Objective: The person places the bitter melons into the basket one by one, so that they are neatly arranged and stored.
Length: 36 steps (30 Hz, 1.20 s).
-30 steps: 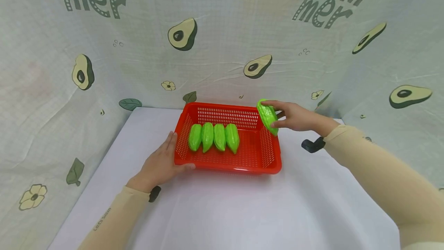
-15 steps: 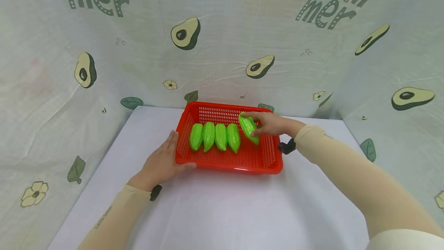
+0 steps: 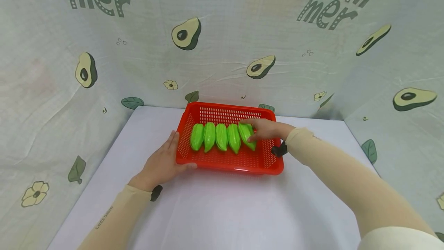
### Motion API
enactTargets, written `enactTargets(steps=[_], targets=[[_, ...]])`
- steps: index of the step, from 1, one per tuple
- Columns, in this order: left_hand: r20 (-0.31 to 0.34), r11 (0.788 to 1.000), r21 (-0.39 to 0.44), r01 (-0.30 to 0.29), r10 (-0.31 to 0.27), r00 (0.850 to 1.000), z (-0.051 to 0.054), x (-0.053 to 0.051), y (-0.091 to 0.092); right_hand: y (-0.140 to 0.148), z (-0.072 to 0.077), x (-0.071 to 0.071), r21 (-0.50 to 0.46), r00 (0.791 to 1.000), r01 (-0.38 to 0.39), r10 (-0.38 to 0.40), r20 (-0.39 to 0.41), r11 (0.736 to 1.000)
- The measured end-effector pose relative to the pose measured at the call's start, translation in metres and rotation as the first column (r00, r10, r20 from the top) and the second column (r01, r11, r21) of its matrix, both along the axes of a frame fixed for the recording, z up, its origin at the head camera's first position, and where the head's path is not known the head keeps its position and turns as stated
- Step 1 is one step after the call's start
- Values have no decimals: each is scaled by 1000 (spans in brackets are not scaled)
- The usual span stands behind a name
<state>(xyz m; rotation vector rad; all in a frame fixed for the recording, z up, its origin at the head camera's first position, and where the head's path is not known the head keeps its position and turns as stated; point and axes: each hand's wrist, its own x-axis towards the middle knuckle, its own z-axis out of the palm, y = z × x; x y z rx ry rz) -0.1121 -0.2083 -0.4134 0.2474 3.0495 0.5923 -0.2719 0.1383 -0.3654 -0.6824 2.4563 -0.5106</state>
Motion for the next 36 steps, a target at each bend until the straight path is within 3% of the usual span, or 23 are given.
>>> enactTargets(steps=[10, 36], targets=[[-15, 1000, -5, -1, 1, 1000, 1, 2, 0, -7, -5, 3, 5, 999, -9, 9, 32, 1000], [-23, 1000, 7, -4, 4, 1000, 0, 1, 0, -8, -17, 5, 38, 994, 67, -70, 84, 997]])
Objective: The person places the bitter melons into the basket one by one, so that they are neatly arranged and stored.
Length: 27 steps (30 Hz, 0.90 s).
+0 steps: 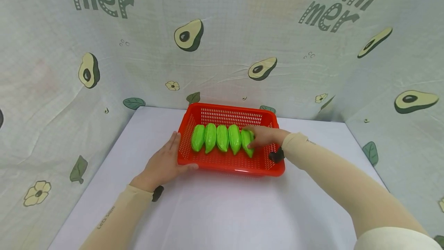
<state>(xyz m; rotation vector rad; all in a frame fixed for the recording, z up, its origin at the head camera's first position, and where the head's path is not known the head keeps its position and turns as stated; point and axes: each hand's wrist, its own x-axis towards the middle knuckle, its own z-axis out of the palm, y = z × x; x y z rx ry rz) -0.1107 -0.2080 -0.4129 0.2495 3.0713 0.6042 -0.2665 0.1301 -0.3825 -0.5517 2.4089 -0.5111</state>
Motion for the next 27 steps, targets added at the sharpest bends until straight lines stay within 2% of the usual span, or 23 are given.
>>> enactTargets(steps=[7, 27], targets=[[3, 1000, -1, -5, 5, 1000, 0, 1, -1, 0, -2, 1, -5, 1000, -5, 5, 16, 1000], [-1, 1000, -8, 1, -1, 1000, 0, 0, 0, -3, -11, 0, 37, 1000, 5, -5, -9, 999]])
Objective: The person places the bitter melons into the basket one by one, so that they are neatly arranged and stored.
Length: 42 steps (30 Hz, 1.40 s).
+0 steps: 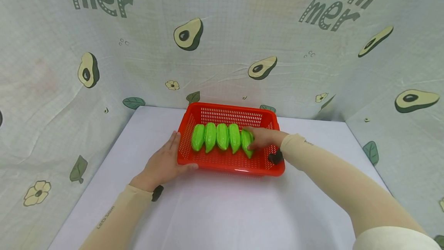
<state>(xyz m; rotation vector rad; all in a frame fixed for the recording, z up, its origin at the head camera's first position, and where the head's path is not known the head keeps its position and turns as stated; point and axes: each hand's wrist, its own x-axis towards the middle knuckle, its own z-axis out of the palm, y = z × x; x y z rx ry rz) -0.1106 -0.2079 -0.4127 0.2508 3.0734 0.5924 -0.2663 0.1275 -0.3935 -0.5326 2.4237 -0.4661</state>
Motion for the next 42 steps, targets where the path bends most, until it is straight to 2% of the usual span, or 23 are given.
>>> enactTargets(steps=[7, 20, 29, 37, 42], targets=[[-3, 1000, -4, 1, -1, 1000, 0, 0, 0, 0, 3, 2, 6, 1000, 8, -8, 16, 1000], [-2, 1000, -11, 1, -1, 1000, 1, 0, 0, 1, 6, 3, 19, 1000, 3, -3, 1, 1000], [6, 1000, -14, -5, 5, 1000, 3, 1, 0, 5, 20, 6, 33, 999, 11, -9, -36, 999], [-5, 1000, -21, 0, 0, 1000, 2, 1, 0, 10, 38, 10, 17, 994, -57, 58, -96, 998], [-5, 1000, -26, -2, 2, 1000, 1, 0, 0, 16, 47, 12, -69, 986, -129, 120, -119, 989]])
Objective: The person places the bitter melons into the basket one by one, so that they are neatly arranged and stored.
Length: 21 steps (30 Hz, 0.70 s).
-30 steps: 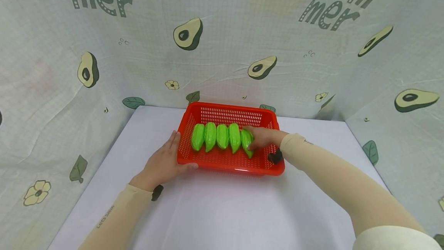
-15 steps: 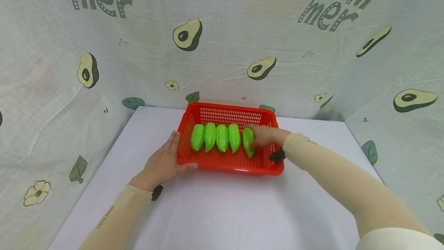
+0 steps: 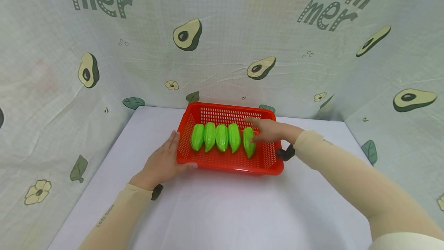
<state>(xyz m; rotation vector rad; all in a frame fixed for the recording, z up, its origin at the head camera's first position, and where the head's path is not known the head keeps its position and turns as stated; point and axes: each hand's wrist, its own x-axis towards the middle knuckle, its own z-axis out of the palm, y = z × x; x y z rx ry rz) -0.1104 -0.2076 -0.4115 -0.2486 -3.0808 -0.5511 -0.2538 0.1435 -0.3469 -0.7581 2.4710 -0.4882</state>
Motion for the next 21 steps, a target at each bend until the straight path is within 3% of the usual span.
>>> enactTargets(steps=[8, 16, 21], targets=[[0, 1000, -14, 7, -7, 1000, 3, 0, -1, 12, 18, 17, -173, 997, -72, 76, 16, 982], [38, 1000, 10, 9, -9, 999, 8, 0, -5, 47, 36, 39, -193, 997, -44, 30, -73, 980], [56, 999, 34, -3, 1, 998, 12, -1, -10, 79, 43, 50, -222, 996, 15, -33, -77, 975]])
